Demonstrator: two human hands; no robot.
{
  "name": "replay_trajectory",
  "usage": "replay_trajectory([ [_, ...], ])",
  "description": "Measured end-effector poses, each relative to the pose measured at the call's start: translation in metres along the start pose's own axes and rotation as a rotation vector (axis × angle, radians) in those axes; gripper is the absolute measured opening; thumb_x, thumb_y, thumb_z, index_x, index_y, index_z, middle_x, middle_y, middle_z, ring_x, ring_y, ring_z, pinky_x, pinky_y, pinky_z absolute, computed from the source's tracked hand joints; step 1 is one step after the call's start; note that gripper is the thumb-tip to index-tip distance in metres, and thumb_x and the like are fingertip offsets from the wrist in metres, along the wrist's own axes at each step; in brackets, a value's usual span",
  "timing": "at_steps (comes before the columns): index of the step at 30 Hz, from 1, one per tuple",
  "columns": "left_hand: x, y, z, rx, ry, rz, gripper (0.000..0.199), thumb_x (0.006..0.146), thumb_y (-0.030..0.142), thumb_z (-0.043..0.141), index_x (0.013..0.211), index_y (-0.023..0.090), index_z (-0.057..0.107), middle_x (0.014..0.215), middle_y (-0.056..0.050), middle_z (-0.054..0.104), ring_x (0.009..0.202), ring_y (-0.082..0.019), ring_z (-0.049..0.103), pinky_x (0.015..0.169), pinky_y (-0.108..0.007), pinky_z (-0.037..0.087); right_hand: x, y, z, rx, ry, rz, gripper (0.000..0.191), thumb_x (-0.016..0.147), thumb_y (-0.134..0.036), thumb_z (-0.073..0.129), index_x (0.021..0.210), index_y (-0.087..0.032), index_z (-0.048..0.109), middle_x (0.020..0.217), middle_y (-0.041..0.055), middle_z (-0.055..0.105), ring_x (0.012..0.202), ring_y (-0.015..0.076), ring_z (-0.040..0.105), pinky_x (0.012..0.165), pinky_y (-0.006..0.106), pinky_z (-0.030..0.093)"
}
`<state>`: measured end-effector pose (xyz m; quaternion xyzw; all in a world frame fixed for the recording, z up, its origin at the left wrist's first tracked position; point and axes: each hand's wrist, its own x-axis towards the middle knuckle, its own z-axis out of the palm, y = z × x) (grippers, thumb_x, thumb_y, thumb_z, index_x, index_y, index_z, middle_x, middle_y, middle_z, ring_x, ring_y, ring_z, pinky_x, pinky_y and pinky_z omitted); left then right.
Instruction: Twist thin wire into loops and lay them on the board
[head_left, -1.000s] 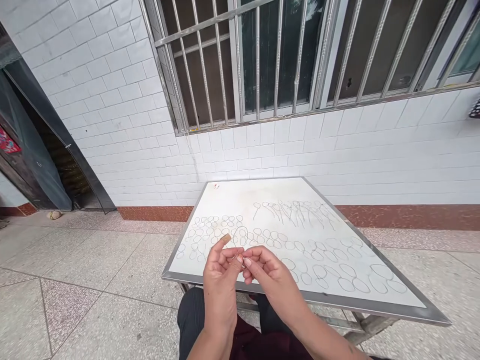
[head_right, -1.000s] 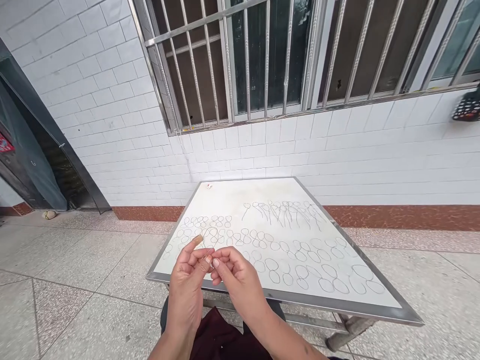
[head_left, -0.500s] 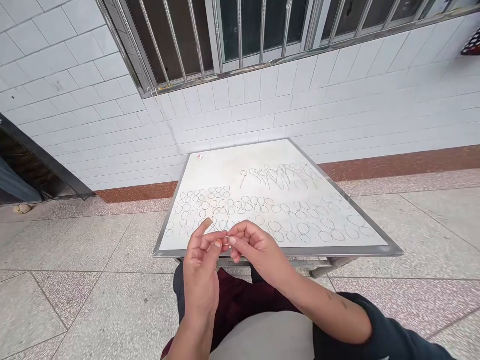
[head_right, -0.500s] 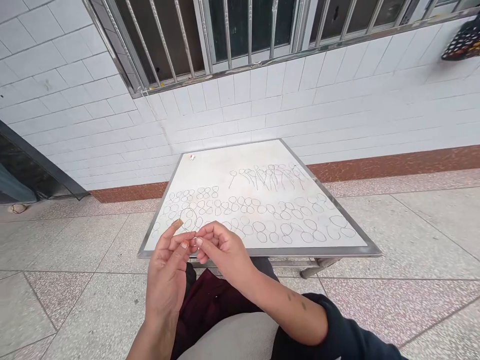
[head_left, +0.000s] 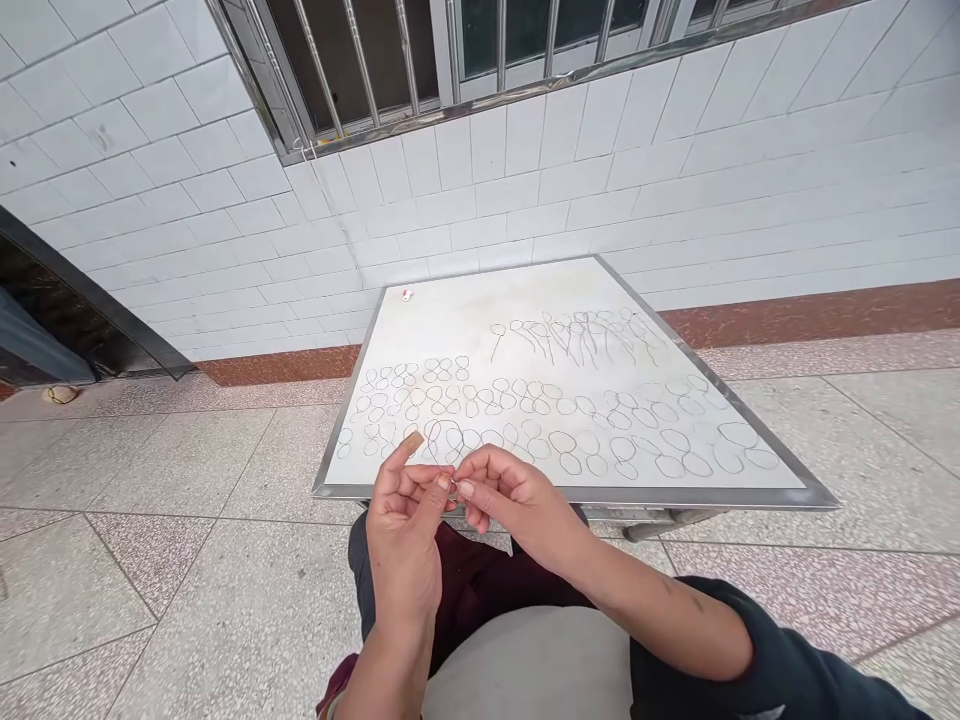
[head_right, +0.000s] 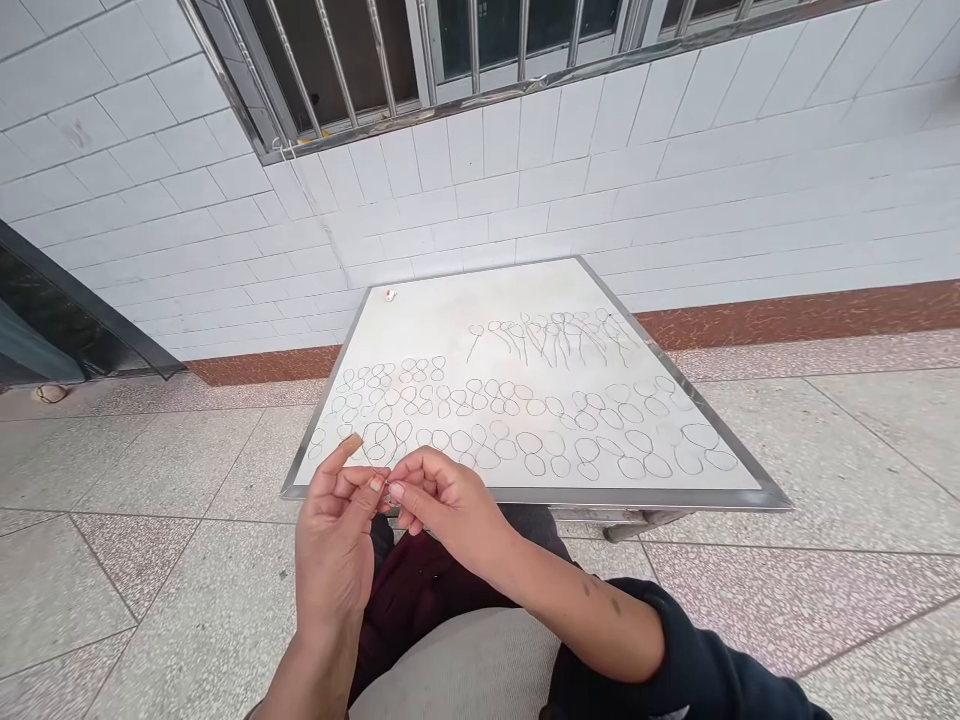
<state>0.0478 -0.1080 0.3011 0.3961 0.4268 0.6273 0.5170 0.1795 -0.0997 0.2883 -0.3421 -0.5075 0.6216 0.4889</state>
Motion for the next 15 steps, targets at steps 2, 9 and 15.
replay_trajectory([
  [2, 0.000, -0.002, -0.002, 0.047, -0.001, 0.007, 0.047, 0.078, 0.023, 0.072, 0.123, 0.024, 0.059, 0.078, 0.002, 0.064, 0.076, -0.012, 0.058, 0.075, -0.024, 0.046, 0.002, 0.000, -0.005, -0.073, 0.066, -0.048, 0.020, 0.089, -0.040, 0.059, 0.097, -0.021, 0.058, 0.079, -0.0012, 0.058, 0.065, 0.0101, 0.055, 0.057, 0.024, 0.049],
  [9, -0.006, -0.005, -0.004, 0.189, -0.109, -0.015, 0.047, 0.081, 0.024, 0.069, 0.126, 0.025, 0.056, 0.080, 0.001, 0.066, 0.082, -0.013, 0.060, 0.084, -0.027, 0.044, 0.010, -0.015, -0.023, -0.638, 0.155, -0.459, 0.025, 0.091, -0.025, 0.056, 0.115, -0.027, 0.061, 0.117, 0.0077, 0.057, 0.106, 0.0209, 0.055, 0.082, 0.036, 0.052],
  [15, -0.008, -0.006, -0.005, 0.263, -0.130, -0.059, 0.049, 0.081, 0.026, 0.068, 0.128, 0.026, 0.055, 0.084, 0.000, 0.069, 0.084, -0.015, 0.061, 0.083, -0.027, 0.044, 0.013, -0.018, -0.023, -0.776, 0.038, -0.411, 0.021, 0.091, -0.018, 0.051, 0.102, -0.025, 0.066, 0.096, 0.0041, 0.066, 0.085, 0.0164, 0.062, 0.069, 0.029, 0.052],
])
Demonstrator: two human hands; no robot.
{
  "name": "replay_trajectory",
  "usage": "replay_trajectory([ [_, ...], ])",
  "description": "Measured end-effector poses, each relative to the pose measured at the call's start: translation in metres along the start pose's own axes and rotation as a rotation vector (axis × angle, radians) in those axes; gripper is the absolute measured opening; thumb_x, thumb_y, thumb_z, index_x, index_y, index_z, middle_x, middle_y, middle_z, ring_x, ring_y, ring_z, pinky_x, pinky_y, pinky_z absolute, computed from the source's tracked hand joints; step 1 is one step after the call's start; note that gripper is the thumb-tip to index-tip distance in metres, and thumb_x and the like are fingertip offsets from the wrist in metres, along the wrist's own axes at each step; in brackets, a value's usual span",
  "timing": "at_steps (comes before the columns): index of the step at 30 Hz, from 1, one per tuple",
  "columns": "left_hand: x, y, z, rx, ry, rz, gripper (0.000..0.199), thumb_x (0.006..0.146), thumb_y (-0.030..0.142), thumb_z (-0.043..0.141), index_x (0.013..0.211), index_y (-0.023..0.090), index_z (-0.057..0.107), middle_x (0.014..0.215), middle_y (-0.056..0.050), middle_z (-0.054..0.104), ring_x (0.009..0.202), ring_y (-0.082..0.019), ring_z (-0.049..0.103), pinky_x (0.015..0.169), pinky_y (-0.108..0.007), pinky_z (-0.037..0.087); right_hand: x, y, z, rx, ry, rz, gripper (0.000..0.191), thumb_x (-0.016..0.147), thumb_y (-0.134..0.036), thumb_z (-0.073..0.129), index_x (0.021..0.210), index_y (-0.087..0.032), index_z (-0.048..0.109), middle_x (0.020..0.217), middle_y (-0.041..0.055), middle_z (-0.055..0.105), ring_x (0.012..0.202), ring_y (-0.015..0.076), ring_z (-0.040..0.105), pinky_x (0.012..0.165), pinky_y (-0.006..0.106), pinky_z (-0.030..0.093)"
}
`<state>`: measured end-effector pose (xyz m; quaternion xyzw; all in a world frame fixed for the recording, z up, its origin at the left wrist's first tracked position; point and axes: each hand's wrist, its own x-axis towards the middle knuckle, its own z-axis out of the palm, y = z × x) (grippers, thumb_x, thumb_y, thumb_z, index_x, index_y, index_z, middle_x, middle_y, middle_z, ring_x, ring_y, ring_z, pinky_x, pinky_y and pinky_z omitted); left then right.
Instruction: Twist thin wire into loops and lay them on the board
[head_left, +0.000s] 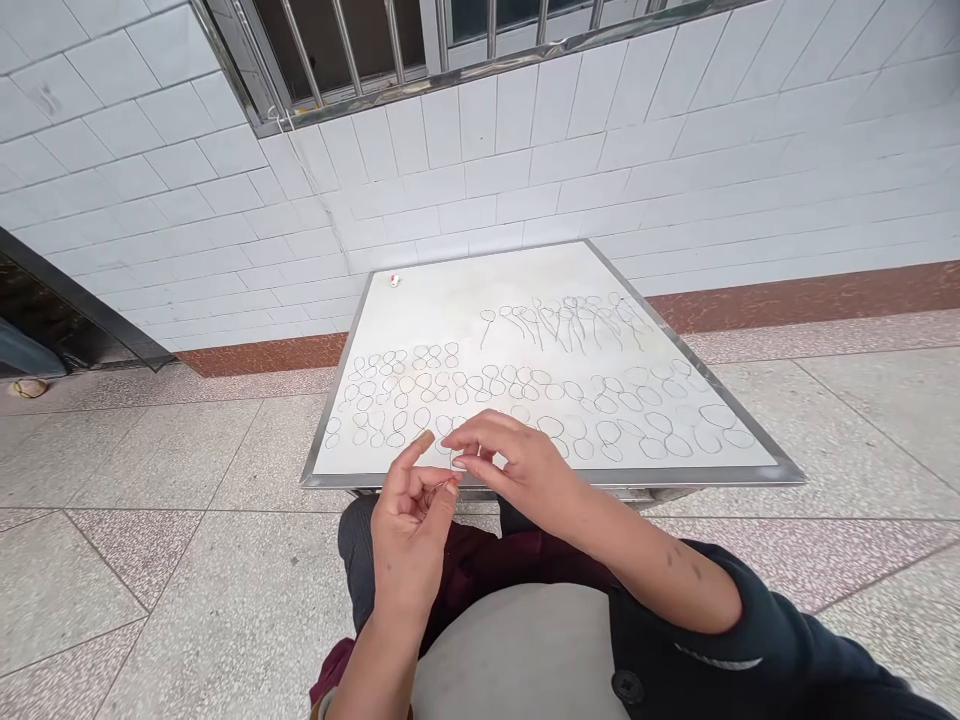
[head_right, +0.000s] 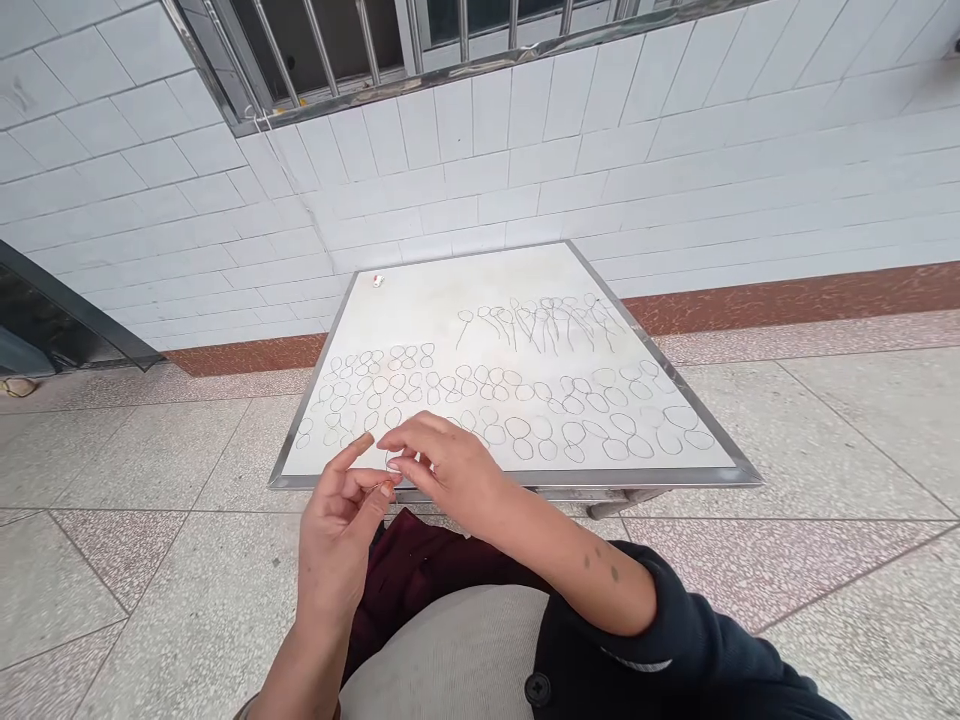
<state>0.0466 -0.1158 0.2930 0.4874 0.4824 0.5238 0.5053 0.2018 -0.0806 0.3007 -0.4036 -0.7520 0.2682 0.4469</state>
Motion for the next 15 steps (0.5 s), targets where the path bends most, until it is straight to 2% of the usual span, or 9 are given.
replay_trajectory([
  [4, 0.0005, -0.0030, -0.0023, -0.060, -0.036, -0.025, 0.051, 0.082, 0.029, 0.067, 0.131, 0.027, 0.053, 0.088, -0.001, 0.072, 0.086, -0.016, 0.063, 0.082, -0.027, 0.045, 0.0002, 0.0018, 0.0020, 0.015, 0.038, 0.063, 0.012, 0.088, -0.020, 0.056, 0.093, -0.024, 0.066, 0.091, 0.0029, 0.066, 0.079, 0.0148, 0.062, 0.064, 0.026, 0.051],
  [10, 0.0009, -0.0045, -0.0060, -0.178, -0.093, -0.069, 0.048, 0.088, 0.037, 0.060, 0.134, 0.024, 0.051, 0.094, -0.007, 0.073, 0.076, -0.015, 0.062, 0.073, -0.029, 0.048, -0.0003, 0.0042, 0.0005, 0.059, 0.076, 0.155, 0.008, 0.087, -0.022, 0.060, 0.091, -0.024, 0.066, 0.085, 0.0014, 0.065, 0.075, 0.0138, 0.059, 0.060, 0.024, 0.048],
  [15, 0.0011, -0.0077, -0.0057, -0.137, -0.124, -0.096, 0.048, 0.086, 0.032, 0.063, 0.133, 0.024, 0.052, 0.093, -0.005, 0.072, 0.080, -0.016, 0.063, 0.072, -0.028, 0.048, 0.0002, 0.0033, -0.0007, 0.051, 0.024, 0.118, 0.012, 0.088, -0.020, 0.056, 0.086, -0.024, 0.067, 0.085, 0.0011, 0.066, 0.074, 0.0140, 0.059, 0.062, 0.025, 0.046],
])
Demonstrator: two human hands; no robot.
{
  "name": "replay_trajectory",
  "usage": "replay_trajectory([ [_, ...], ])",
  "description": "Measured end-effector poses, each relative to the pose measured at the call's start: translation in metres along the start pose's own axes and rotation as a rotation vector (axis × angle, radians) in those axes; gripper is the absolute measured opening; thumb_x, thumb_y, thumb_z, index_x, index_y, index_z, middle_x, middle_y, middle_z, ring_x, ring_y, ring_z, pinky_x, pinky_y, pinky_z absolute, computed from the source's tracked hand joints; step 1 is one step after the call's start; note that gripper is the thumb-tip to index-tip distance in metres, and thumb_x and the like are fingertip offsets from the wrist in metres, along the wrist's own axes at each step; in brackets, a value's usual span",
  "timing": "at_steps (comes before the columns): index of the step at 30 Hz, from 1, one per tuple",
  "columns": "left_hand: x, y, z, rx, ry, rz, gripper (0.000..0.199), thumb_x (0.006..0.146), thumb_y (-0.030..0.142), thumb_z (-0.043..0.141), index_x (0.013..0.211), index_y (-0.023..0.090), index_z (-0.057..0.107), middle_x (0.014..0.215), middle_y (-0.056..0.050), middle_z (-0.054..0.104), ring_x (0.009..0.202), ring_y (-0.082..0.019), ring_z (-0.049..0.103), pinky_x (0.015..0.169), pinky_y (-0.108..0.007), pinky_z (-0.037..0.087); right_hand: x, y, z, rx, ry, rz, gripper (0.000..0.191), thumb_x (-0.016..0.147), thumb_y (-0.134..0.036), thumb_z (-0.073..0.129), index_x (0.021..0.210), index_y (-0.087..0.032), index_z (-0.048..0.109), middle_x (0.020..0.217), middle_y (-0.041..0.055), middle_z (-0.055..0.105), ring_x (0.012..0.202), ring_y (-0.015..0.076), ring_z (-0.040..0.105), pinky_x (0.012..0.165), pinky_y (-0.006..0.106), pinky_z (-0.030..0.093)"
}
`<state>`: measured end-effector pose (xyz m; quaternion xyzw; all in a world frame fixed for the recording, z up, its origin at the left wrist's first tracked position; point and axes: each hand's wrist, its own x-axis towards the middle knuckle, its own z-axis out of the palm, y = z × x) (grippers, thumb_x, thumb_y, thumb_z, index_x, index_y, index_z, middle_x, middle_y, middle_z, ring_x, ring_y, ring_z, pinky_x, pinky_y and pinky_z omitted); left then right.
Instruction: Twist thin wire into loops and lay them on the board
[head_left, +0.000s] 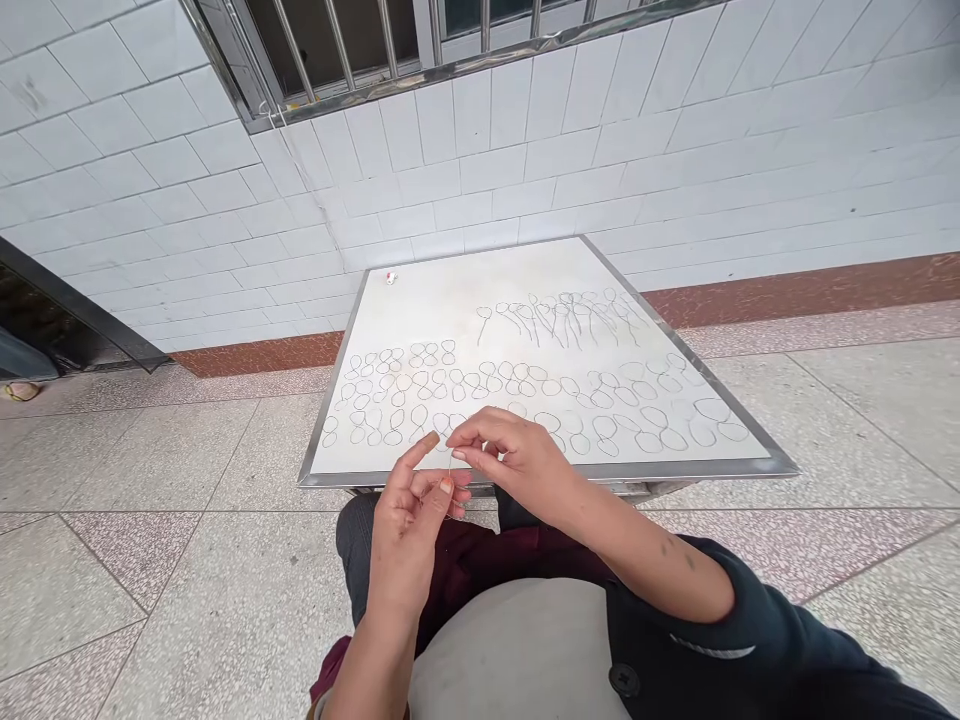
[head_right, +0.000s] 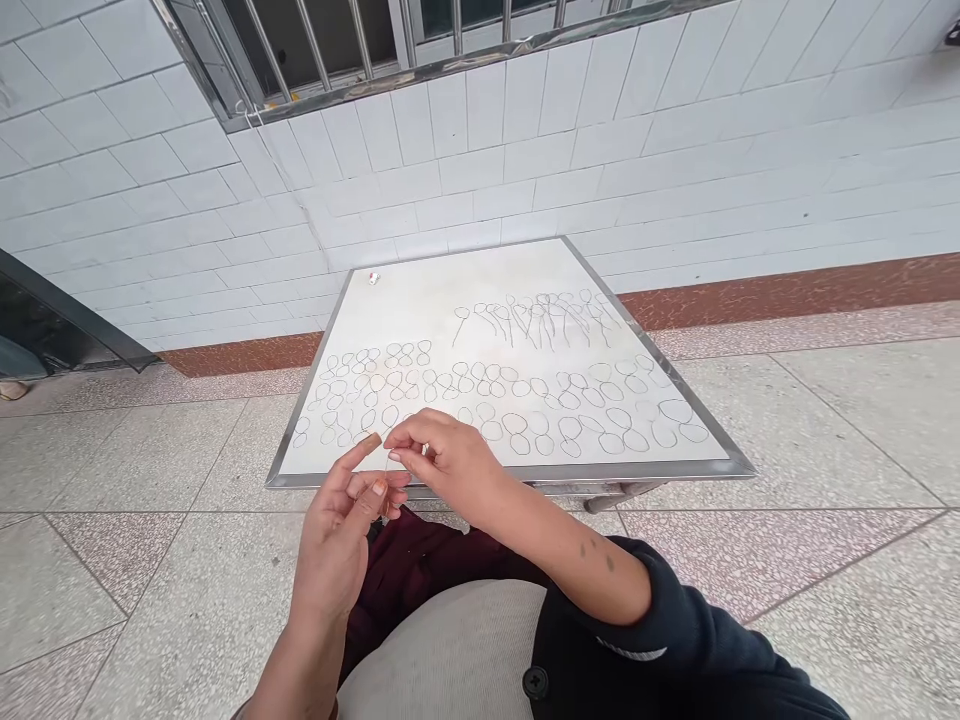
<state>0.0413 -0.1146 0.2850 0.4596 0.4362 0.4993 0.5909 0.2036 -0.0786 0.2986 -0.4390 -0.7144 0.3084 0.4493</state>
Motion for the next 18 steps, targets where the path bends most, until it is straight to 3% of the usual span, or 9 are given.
replay_trajectory([
  [4, 0.000, -0.002, -0.002, 0.051, -0.026, -0.005, 0.044, 0.089, 0.031, 0.060, 0.132, 0.024, 0.053, 0.091, -0.005, 0.072, 0.085, -0.016, 0.063, 0.074, -0.028, 0.047, 0.001, 0.004, 0.001, -0.013, -0.055, -0.094, 0.018, 0.088, -0.014, 0.053, 0.087, -0.024, 0.068, 0.085, 0.0007, 0.066, 0.077, 0.0131, 0.061, 0.069, 0.025, 0.046],
  [18, 0.004, -0.001, -0.017, 0.233, -0.117, -0.065, 0.036, 0.089, 0.033, 0.059, 0.124, 0.025, 0.058, 0.096, -0.004, 0.073, 0.087, -0.016, 0.062, 0.080, -0.029, 0.046, 0.000, 0.017, 0.000, -0.066, -0.159, -0.235, 0.018, 0.096, -0.019, 0.050, 0.093, -0.022, 0.068, 0.089, 0.0026, 0.066, 0.084, 0.0141, 0.061, 0.072, 0.025, 0.048],
])
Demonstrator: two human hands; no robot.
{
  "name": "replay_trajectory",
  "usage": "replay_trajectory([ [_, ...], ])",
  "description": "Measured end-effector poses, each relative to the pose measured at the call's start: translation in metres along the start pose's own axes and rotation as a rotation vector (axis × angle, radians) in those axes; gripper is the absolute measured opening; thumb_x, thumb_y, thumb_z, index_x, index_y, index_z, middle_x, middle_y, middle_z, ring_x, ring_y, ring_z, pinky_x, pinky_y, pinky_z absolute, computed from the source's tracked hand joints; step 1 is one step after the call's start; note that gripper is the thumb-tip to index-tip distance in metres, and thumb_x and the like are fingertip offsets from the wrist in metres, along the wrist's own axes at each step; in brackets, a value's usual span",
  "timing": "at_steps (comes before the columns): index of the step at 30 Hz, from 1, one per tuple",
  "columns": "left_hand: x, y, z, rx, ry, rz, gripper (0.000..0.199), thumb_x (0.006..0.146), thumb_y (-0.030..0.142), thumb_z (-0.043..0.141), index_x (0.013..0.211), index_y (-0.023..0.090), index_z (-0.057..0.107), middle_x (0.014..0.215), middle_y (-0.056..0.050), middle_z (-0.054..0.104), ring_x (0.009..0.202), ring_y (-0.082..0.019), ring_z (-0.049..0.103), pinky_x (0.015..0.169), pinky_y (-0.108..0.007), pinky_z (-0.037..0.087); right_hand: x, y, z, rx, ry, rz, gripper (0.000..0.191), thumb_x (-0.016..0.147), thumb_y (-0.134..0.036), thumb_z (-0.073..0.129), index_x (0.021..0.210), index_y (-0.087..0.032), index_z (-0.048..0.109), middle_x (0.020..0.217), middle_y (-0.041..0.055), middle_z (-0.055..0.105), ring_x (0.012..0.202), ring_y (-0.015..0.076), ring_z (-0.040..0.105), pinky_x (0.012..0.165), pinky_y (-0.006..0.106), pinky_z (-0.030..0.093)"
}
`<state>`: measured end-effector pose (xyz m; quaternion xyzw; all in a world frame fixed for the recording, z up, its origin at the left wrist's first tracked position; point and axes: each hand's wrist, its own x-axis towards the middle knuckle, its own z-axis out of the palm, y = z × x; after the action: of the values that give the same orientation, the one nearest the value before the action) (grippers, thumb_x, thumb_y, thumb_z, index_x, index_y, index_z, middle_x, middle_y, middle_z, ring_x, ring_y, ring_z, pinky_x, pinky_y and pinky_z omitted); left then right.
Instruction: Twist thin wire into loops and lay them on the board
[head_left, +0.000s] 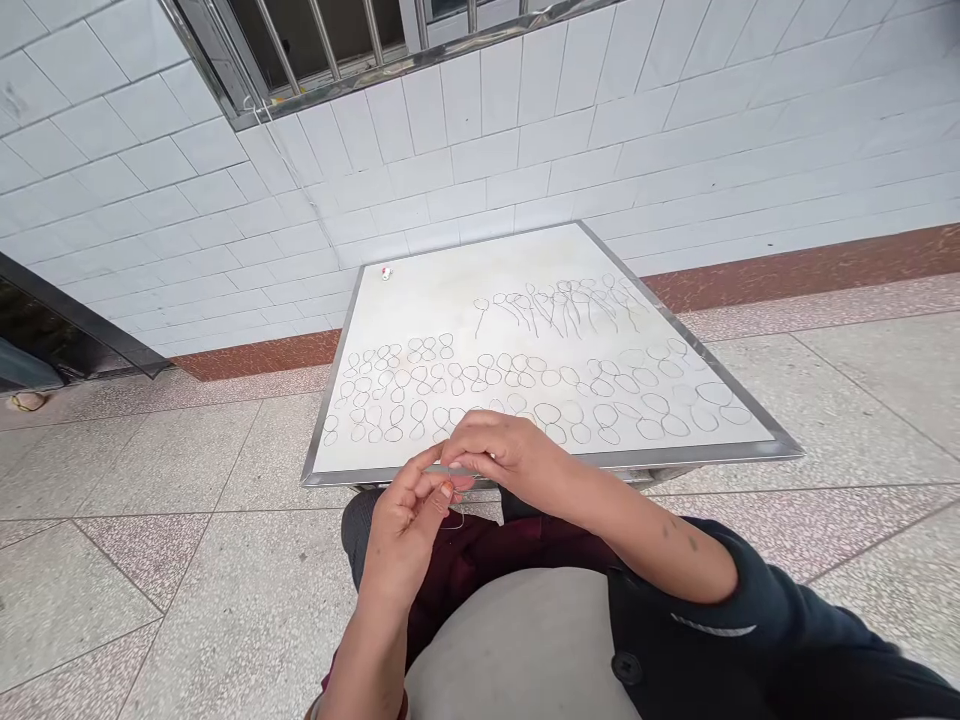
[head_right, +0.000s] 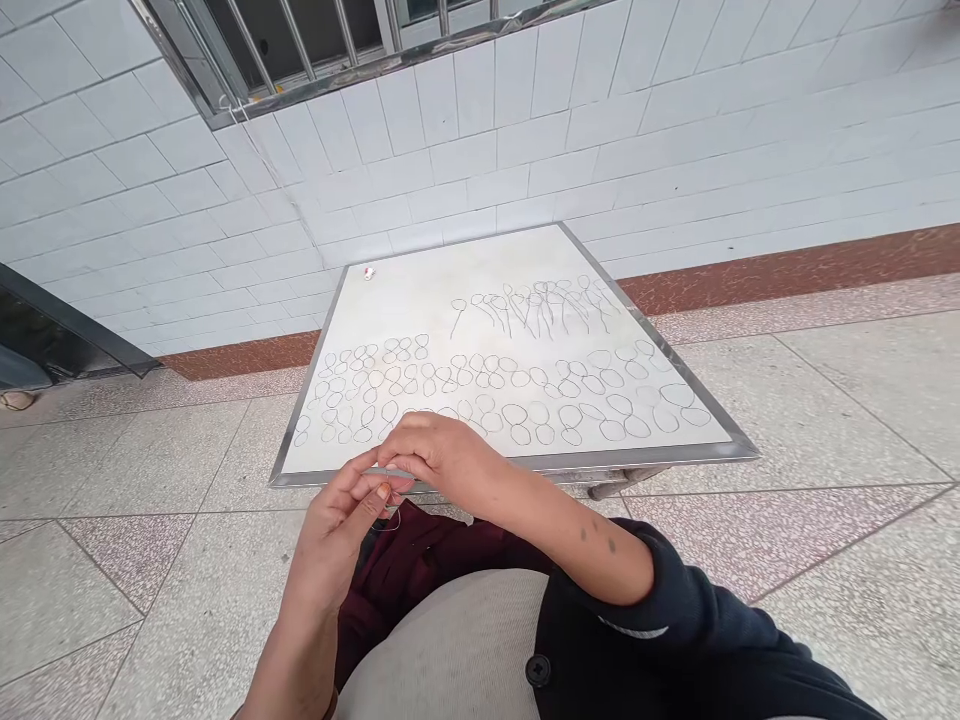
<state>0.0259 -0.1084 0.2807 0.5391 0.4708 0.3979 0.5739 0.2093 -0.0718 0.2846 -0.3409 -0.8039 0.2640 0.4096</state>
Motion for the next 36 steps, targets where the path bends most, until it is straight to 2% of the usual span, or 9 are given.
replay_trajectory([
  [4, 0.003, -0.002, 0.002, -0.028, -0.010, -0.009, 0.037, 0.087, 0.032, 0.062, 0.123, 0.024, 0.059, 0.094, -0.004, 0.073, 0.080, -0.014, 0.060, 0.079, -0.029, 0.046, 0.002, -0.004, -0.001, 0.032, -0.019, 0.041, 0.016, 0.095, -0.021, 0.051, 0.101, -0.022, 0.066, 0.093, 0.0035, 0.065, 0.085, 0.0144, 0.061, 0.072, 0.026, 0.049],
  [7, 0.005, -0.005, 0.005, -0.109, 0.058, -0.009, 0.044, 0.086, 0.032, 0.064, 0.128, 0.025, 0.057, 0.091, -0.004, 0.072, 0.075, -0.012, 0.058, 0.073, -0.027, 0.046, 0.001, -0.007, -0.001, 0.120, 0.131, 0.180, 0.021, 0.093, -0.026, 0.054, 0.114, -0.023, 0.058, 0.104, 0.0052, 0.063, 0.089, 0.0155, 0.061, 0.074, 0.028, 0.050],
  [9, 0.007, -0.006, 0.008, -0.200, 0.130, -0.003, 0.046, 0.084, 0.031, 0.066, 0.129, 0.024, 0.057, 0.089, -0.003, 0.072, 0.075, -0.012, 0.059, 0.074, -0.025, 0.046, -0.002, -0.006, 0.003, 0.212, 0.195, 0.305, 0.022, 0.091, -0.031, 0.056, 0.112, -0.023, 0.055, 0.101, 0.0047, 0.063, 0.091, 0.0163, 0.060, 0.072, 0.029, 0.050],
  [13, 0.010, -0.009, 0.012, -0.366, 0.246, 0.036, 0.047, 0.081, 0.028, 0.070, 0.126, 0.022, 0.059, 0.085, -0.002, 0.071, 0.078, -0.011, 0.060, 0.077, -0.024, 0.045, -0.008, -0.002, 0.020, 0.465, 0.057, 0.466, 0.024, 0.084, -0.033, 0.065, 0.102, -0.023, 0.053, 0.094, 0.0018, 0.065, 0.083, 0.0155, 0.061, 0.069, 0.029, 0.050],
  [18, 0.010, -0.009, 0.012, -0.403, 0.250, 0.024, 0.049, 0.079, 0.027, 0.073, 0.125, 0.021, 0.059, 0.085, -0.002, 0.072, 0.078, -0.011, 0.062, 0.080, -0.026, 0.046, -0.007, 0.000, 0.032, 0.702, 0.000, 0.548, 0.015, 0.083, -0.030, 0.063, 0.090, -0.021, 0.054, 0.080, -0.0007, 0.067, 0.077, 0.0153, 0.065, 0.071, 0.030, 0.049],
  [24, 0.008, -0.006, 0.008, -0.272, 0.187, -0.005, 0.050, 0.078, 0.027, 0.073, 0.126, 0.023, 0.058, 0.087, -0.002, 0.073, 0.087, -0.015, 0.064, 0.080, -0.027, 0.048, -0.008, 0.004, 0.022, 0.606, -0.052, 0.595, 0.016, 0.079, -0.032, 0.067, 0.086, -0.021, 0.058, 0.075, -0.0027, 0.063, 0.070, 0.0129, 0.058, 0.066, 0.027, 0.044],
  [30, 0.010, -0.010, 0.009, -0.251, 0.214, -0.002, 0.049, 0.077, 0.026, 0.074, 0.124, 0.024, 0.059, 0.079, 0.001, 0.071, 0.072, -0.011, 0.062, 0.080, -0.027, 0.048, -0.011, 0.005, 0.018, 0.450, -0.120, 0.527, 0.008, 0.086, -0.028, 0.058, 0.089, -0.022, 0.061, 0.079, -0.0016, 0.064, 0.074, 0.0134, 0.057, 0.067, 0.026, 0.043],
  [33, 0.013, -0.015, 0.012, -0.268, 0.253, 0.029, 0.049, 0.077, 0.025, 0.074, 0.124, 0.023, 0.059, 0.080, 0.001, 0.071, 0.070, -0.010, 0.061, 0.079, -0.027, 0.048, -0.012, 0.006, 0.019, 0.325, -0.116, 0.466, 0.013, 0.089, -0.025, 0.051, 0.095, -0.023, 0.063, 0.085, 0.0000, 0.064, 0.078, 0.0143, 0.057, 0.068, 0.027, 0.042],
  [36, 0.016, -0.018, 0.014, -0.371, 0.338, 0.087, 0.049, 0.076, 0.022, 0.074, 0.123, 0.023, 0.060, 0.079, 0.001, 0.069, 0.079, -0.012, 0.062, 0.078, -0.025, 0.048, -0.012, 0.006, 0.021, 0.241, -0.063, 0.451, 0.018, 0.090, -0.022, 0.048, 0.101, -0.024, 0.062, 0.089, 0.0010, 0.059, 0.075, 0.0139, 0.054, 0.067, 0.028, 0.042],
])
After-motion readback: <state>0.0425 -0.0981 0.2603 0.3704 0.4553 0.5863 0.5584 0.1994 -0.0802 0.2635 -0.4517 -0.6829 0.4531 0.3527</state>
